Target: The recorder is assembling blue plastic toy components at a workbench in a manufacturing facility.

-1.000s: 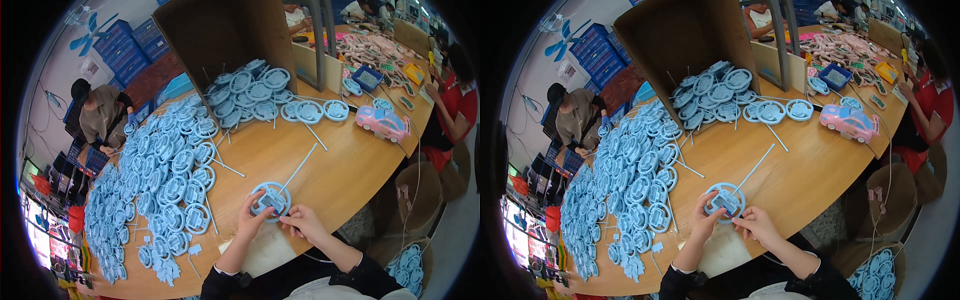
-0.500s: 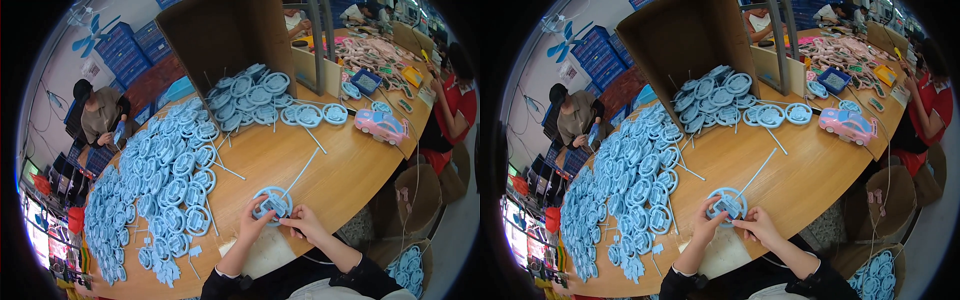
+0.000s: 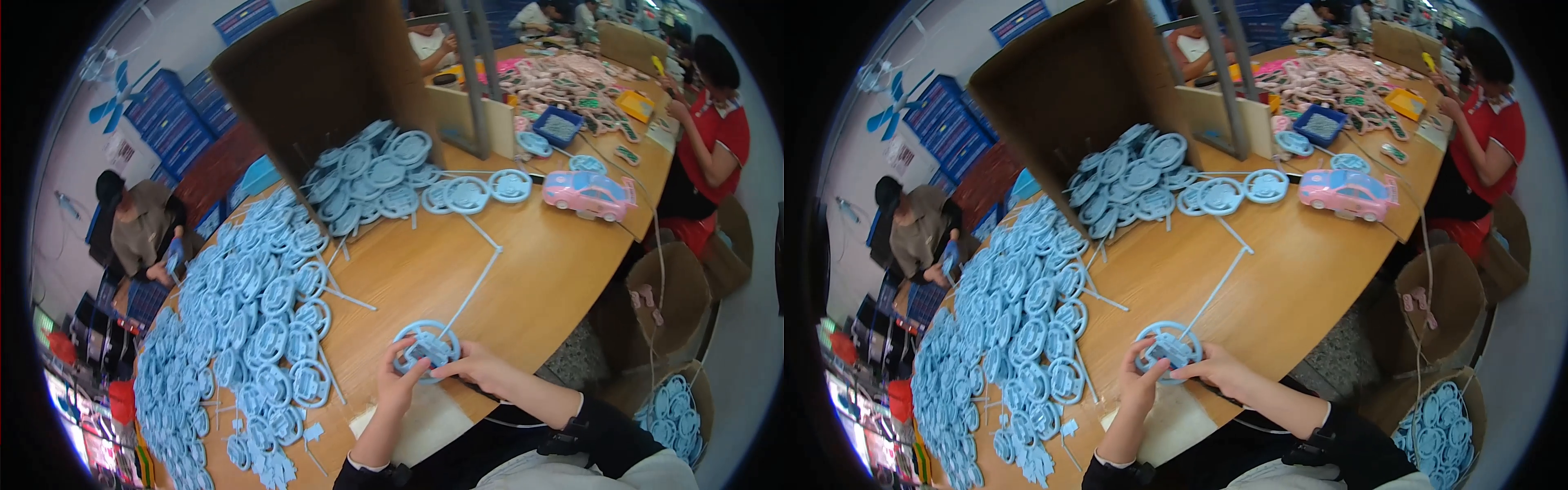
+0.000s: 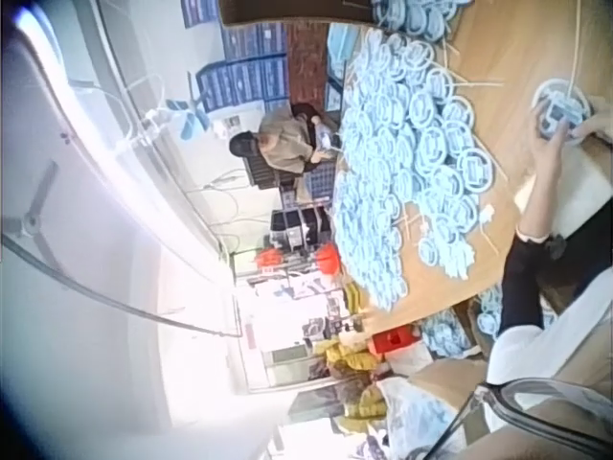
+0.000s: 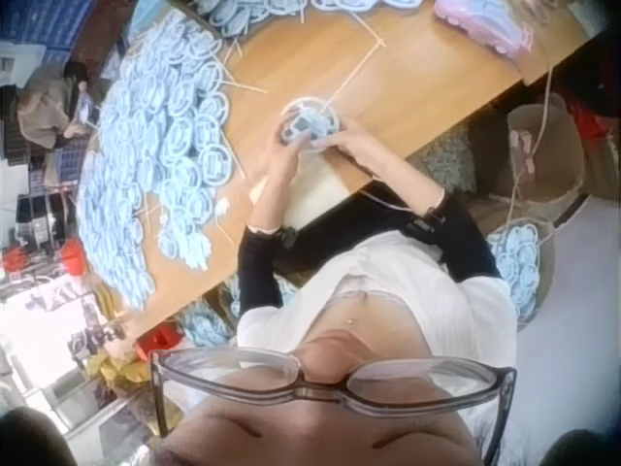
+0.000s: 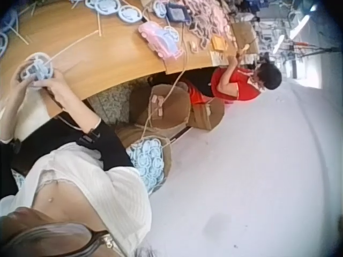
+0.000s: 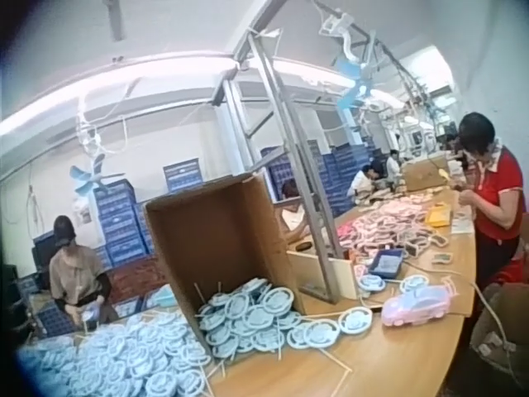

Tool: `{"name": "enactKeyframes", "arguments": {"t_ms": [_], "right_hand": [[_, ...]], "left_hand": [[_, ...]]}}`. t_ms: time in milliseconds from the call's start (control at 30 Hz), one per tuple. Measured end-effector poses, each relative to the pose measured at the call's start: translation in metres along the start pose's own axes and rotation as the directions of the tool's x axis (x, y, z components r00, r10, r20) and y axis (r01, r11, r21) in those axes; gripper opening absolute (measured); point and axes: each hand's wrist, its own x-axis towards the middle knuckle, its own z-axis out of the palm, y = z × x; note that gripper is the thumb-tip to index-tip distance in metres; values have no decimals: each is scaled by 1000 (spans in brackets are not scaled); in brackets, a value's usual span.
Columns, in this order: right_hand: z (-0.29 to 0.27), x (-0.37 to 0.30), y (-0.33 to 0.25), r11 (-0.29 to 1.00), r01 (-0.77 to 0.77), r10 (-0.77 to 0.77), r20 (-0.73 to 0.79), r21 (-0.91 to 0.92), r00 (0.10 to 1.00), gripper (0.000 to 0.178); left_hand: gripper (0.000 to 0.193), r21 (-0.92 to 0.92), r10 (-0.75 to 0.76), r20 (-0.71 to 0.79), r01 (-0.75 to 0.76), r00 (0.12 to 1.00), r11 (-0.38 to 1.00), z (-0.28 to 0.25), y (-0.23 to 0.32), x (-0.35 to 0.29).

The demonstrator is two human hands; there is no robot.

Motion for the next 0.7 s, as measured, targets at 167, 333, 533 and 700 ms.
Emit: {"name": "enactKeyframes", "arguments": {"t_ms": [167,333,533,700], "right_hand": [[-3,5,10,999,-18,19,-19,45,1000,36],[-6,9,19,980,76,-86,48,186,995,39],[-4,2,12,984,123,-125,10,126,992,39],[-3,3,9,994,107,-107,-15,18,994,41]], "left_hand": [[49,-66,-3,-2,3,1000,998,-3,-1,-2],[56,-137,55,-85,-67,995,988,13,14,-7],[50,-229,-91,13,92,996,969,-11,-4,2],[38,-350,-172,50,179,984,920,-13,0,2]]}}
